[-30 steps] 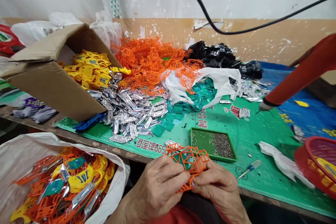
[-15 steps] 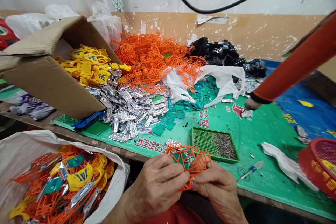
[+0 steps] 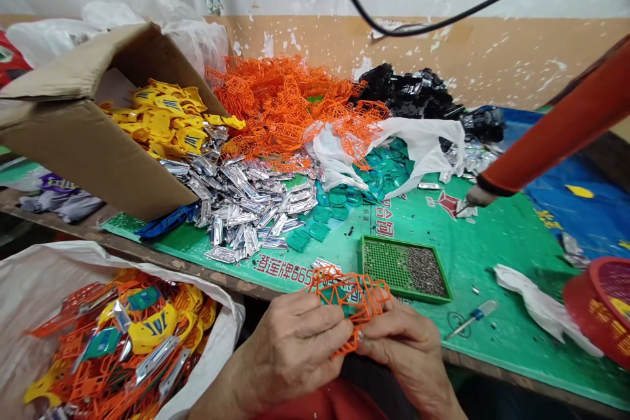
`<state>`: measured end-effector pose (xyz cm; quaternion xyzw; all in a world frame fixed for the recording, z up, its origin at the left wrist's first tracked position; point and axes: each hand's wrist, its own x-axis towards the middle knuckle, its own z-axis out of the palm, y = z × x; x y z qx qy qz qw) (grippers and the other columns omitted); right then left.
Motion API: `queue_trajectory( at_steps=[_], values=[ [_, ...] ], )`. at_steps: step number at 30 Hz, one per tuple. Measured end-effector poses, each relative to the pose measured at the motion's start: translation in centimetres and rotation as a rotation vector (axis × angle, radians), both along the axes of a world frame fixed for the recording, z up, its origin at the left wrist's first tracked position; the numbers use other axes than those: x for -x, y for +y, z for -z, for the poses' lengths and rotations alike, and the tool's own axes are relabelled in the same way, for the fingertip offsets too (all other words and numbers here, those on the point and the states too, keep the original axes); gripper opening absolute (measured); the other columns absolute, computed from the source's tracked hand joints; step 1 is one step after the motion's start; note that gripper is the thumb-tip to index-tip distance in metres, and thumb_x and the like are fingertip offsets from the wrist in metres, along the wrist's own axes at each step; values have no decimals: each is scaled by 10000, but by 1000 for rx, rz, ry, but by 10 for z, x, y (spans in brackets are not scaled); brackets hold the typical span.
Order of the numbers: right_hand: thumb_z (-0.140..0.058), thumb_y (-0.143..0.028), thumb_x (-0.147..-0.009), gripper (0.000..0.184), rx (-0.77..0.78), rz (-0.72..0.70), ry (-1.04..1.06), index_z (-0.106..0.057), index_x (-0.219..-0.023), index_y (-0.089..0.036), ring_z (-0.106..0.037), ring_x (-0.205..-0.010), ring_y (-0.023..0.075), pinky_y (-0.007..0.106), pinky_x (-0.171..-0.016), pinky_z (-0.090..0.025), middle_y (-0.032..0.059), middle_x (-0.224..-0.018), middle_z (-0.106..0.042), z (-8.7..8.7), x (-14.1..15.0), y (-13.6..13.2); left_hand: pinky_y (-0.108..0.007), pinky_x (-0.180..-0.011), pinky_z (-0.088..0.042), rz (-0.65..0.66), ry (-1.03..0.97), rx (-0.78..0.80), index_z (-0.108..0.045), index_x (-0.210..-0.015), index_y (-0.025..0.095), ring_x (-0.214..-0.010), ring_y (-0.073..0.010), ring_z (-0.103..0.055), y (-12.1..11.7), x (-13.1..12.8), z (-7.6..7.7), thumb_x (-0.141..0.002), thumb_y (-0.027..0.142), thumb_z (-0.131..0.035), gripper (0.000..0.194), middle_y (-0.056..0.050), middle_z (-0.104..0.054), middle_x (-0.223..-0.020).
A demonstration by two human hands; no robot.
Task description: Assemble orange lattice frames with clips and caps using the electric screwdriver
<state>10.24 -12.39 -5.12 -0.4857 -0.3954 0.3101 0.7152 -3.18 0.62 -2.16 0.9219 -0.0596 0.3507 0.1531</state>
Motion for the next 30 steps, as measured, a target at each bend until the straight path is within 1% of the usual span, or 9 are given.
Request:
queue_trajectory(
  at_steps=[9,11,15,18,21,23,26,28,30],
  values=[
    [-777,-178,-712,162,-37,6,-173,-768,-823,-295,-665,-698,146,250,-616,-568,18,-792,-710,-9,-3,-2,-247,-515,-443,-26,8,-44,-641,-854,158,-548,-118,-524,-3,2,-1,-845,118,-530,118,-23,-665,-692],
    [-749,-161,-742,211,-20,55,-358,-757,-901,-299,-646,-688,145,250,-591,-552,23,-779,-687,-9,-3,-6,-248,-531,-451,-46,18,-67,-640,-853,164,-560,-118,-531,-3,4,0,-845,113,-530,122,-23,-669,-701],
    [-679,-152,-793,342,96,234,-747,-706,-1089,-320,-595,-684,161,279,-573,-521,41,-775,-657,-8,-2,-16,-246,-522,-428,-55,43,-112,-636,-855,163,-561,-114,-512,-2,6,-1,-835,95,-543,117,-14,-662,-708],
    [-639,-130,-816,379,115,185,-900,-677,-1140,-322,-600,-772,180,316,-645,-525,62,-940,-694,-6,-3,-18,-266,-503,-397,-34,56,-112,-635,-855,140,-551,-123,-481,-2,5,-3,-833,88,-549,103,-8,-646,-685],
    [-636,-77,-801,413,72,151,-1036,-668,-1152,-292,-582,-754,162,292,-632,-504,58,-956,-705,-3,-7,-16,-286,-498,-382,-33,85,-110,-633,-837,137,-567,-138,-473,-3,4,-3,-828,87,-550,97,-4,-647,-680],
    [-641,-67,-798,406,39,178,-1073,-668,-1147,-273,-590,-741,152,277,-620,-501,57,-943,-709,2,-9,-14,-297,-541,-405,-75,79,-114,-637,-867,145,-610,-148,-499,-4,5,-2,-830,99,-559,98,0,-674,-715],
    [-629,-63,-809,413,22,269,-1036,-661,-1156,-285,-641,-803,159,289,-678,-538,60,-975,-706,11,-7,-13,-351,-747,-466,-189,-43,-111,-639,-944,157,-806,-183,-570,-6,7,1,-822,159,-636,122,-11,-722,-840],
    [-610,-69,-824,423,8,339,-986,-651,-1176,-302,-664,-830,162,287,-697,-561,60,-978,-699,14,-4,-12,-387,-865,-460,-264,-136,-90,-632,-930,166,-937,-206,-569,-6,10,4,-803,183,-680,137,-26,-725,-889],
    [-600,-76,-833,420,-1,397,-953,-650,-1183,-303,-677,-826,161,266,-683,-577,61,-954,-697,14,1,-11,-401,-903,-457,-324,-176,-67,-627,-886,182,-994,-214,-557,-7,12,6,-802,154,-672,99,-33,-717,-896]
  ],
)
